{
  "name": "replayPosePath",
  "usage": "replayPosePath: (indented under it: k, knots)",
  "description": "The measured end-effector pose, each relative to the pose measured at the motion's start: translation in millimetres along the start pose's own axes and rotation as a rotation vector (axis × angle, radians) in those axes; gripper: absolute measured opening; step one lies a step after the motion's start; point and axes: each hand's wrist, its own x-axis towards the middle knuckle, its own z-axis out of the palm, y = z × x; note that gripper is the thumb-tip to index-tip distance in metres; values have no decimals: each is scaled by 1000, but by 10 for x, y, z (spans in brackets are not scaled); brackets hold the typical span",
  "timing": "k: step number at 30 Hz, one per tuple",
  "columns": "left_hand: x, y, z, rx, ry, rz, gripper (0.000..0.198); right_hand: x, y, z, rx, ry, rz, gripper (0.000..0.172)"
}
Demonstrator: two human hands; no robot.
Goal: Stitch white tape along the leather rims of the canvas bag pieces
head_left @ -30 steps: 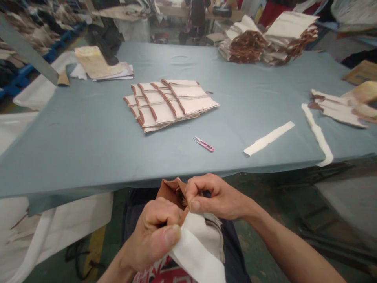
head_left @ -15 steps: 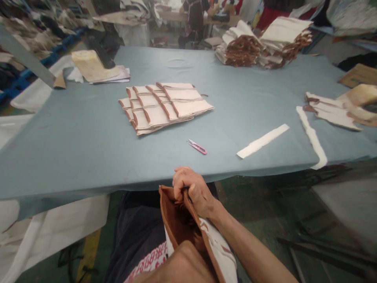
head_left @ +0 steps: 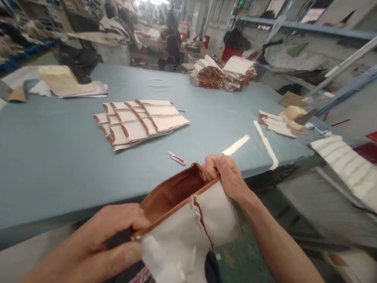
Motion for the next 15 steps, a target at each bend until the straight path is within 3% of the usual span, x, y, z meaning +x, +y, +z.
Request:
replayPosePath:
  k: [3, 7, 10, 15]
  knots:
    - [227, 19, -70, -58, -47, -62, 20, 68, -216, -7, 50, 15, 92, 64]
    - [480, 77, -118, -106, -92, -50, 18, 124, -340, 139, 42, 13, 98, 67]
    - [548, 83, -128, -161, -111, -61, 17, 147, -320, 225, 68, 3, 106, 68]
    - [546, 61, -96, -123, -44, -85, 14, 168, -254, 296, 106, -12, 140, 69]
